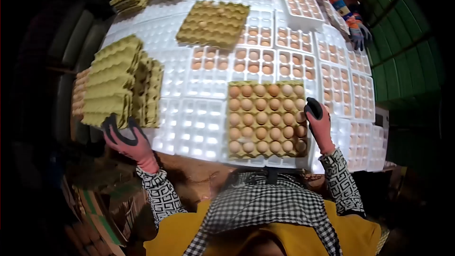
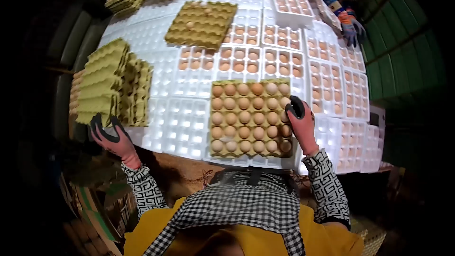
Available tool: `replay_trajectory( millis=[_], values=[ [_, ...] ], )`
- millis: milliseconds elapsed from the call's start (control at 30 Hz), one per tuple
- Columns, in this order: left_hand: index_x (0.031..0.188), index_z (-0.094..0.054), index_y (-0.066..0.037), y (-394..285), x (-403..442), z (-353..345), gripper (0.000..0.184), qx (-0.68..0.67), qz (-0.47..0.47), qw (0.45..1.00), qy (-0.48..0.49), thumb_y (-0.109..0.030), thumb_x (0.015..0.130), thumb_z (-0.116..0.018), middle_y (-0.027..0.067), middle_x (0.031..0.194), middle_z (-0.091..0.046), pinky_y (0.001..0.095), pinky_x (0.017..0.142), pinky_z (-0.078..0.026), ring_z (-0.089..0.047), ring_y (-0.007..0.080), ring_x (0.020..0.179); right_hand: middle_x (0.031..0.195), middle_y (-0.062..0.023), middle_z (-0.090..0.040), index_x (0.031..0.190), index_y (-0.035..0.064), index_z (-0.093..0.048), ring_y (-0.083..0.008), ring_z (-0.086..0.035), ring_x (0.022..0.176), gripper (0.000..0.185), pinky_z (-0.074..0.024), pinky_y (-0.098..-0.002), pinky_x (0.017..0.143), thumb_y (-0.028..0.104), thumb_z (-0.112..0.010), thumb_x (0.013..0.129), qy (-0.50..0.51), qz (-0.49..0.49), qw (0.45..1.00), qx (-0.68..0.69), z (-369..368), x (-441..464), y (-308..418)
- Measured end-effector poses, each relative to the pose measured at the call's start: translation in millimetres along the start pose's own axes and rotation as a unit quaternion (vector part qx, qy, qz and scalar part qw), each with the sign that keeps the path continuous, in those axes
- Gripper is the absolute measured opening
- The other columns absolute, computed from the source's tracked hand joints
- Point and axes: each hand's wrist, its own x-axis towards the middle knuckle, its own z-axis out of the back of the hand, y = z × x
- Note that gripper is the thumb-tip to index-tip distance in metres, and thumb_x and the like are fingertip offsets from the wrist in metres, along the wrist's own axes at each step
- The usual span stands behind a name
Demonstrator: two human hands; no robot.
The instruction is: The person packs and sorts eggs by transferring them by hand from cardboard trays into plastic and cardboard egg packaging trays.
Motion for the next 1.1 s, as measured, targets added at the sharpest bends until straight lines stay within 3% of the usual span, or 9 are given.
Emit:
replay_trajectory(
  millis=[267,367,467,533,633,733,833,933,1100],
  values=[
    [0.131,-0.056,-0.01,-233,-83,-144,0.059,-0.264,-0.224,0.789,0.508,-0.028,0.078,-0.074,0.0123,0.131,-0.056,0.046,0.111,-0.031,-0.048,0.0331,0.125,0.112,-0.0153,-0.064,0.131,0.0135,-0.057,-0.0319,-0.061,0.106,0.06,-0.048,-0.0405,0.093,0.039,-0.072,0.079,0.126,-0.024,0.922,-0.367,-32,104,-43],
    [0.131,-0.055,-0.011,-256,-112,-180,0.059,-0.253,-0.319,0.742,0.533,-0.031,0.078,-0.074,0.0109,0.132,-0.056,0.0468,0.113,-0.028,-0.048,0.0319,0.125,0.112,-0.0134,-0.064,0.126,0.0109,-0.06,-0.0246,-0.062,0.106,0.051,-0.0504,-0.0359,0.09,0.035,-0.069,0.082,0.11,0.032,0.958,-0.262,-12,102,-56],
    [0.124,-0.059,-0.009,-252,-124,-199,0.049,-0.306,-0.325,0.699,0.558,-0.029,0.081,-0.071,0.0113,0.126,-0.059,0.0477,0.113,-0.027,-0.049,0.03,0.124,0.104,-0.0109,-0.066,0.12,0.0038,-0.059,-0.0136,-0.062,0.104,0.043,-0.0524,-0.0294,0.085,0.026,-0.065,0.084,0.083,-0.159,0.884,0.431,38,83,-41],
    [0.116,-0.061,-0.004,-251,-107,-169,0.037,-0.451,-0.069,0.73,0.509,-0.02,0.083,-0.067,0.0091,0.106,-0.065,0.0396,0.099,-0.044,-0.061,0.0235,0.101,0.105,-0.0111,-0.067,0.122,0.0042,-0.058,-0.0144,-0.063,0.103,0.045,-0.0523,-0.0291,0.084,0.027,-0.065,0.084,0.113,-0.134,0.935,0.307,40,86,-37],
    [0.106,-0.064,-0.002,-229,-87,-159,0.025,-0.571,0.459,0.482,0.48,-0.012,0.083,-0.063,0.0044,0.083,-0.062,0.0269,0.068,-0.054,-0.064,0.0155,0.075,0.104,-0.0142,-0.068,0.12,0.0073,-0.062,-0.0228,-0.065,0.104,0.05,-0.052,-0.0333,0.086,0.036,-0.068,0.079,0.161,0.001,0.976,-0.145,-3,105,-13],
    [0.11,-0.065,-0.002,-226,-55,-159,0.036,-0.41,0.167,0.642,0.627,-0.023,0.082,-0.069,0.0101,0.106,-0.062,0.031,0.081,-0.053,-0.065,0.0194,0.09,0.103,-0.0165,-0.068,0.113,0.0102,-0.068,-0.0319,-0.065,0.099,0.052,-0.0503,-0.0382,0.087,0.043,-0.071,0.074,0.311,0.083,0.855,-0.408,-45,123,-12],
    [0.115,-0.065,-0.011,-241,-72,-177,0.049,-0.12,-0.265,0.7,0.653,-0.035,0.074,-0.077,0.0157,0.119,-0.056,0.0398,0.084,-0.052,-0.064,0.0309,0.1,0.104,-0.0125,-0.069,0.116,0.0092,-0.067,-0.0238,-0.067,0.093,0.045,-0.054,-0.0352,0.08,0.033,-0.07,0.077,0.192,0.106,0.948,-0.229,-16,118,-25],
    [0.11,-0.065,-0.011,-241,-73,-192,0.044,-0.099,-0.331,0.671,0.655,-0.036,0.075,-0.075,0.0128,0.117,-0.057,0.0405,0.083,-0.052,-0.064,0.0306,0.1,0.109,-0.0061,-0.066,0.123,0.0092,-0.065,-0.0126,-0.064,0.092,0.045,-0.0534,-0.0271,0.081,0.016,-0.071,0.079,0.221,-0.152,0.873,0.409,35,104,-14],
    [0.109,-0.06,0.0,-208,-64,-171,0.031,-0.466,0.24,0.549,0.65,-0.017,0.085,-0.068,0.0059,0.093,-0.064,0.0267,0.064,-0.048,-0.06,0.0135,0.073,0.126,-0.012,-0.06,0.118,0.0063,-0.066,-0.0197,-0.063,0.096,0.043,-0.0538,-0.0325,0.079,0.019,-0.07,0.077,0.271,0.112,0.929,-0.226,13,96,-1]
  ],
)
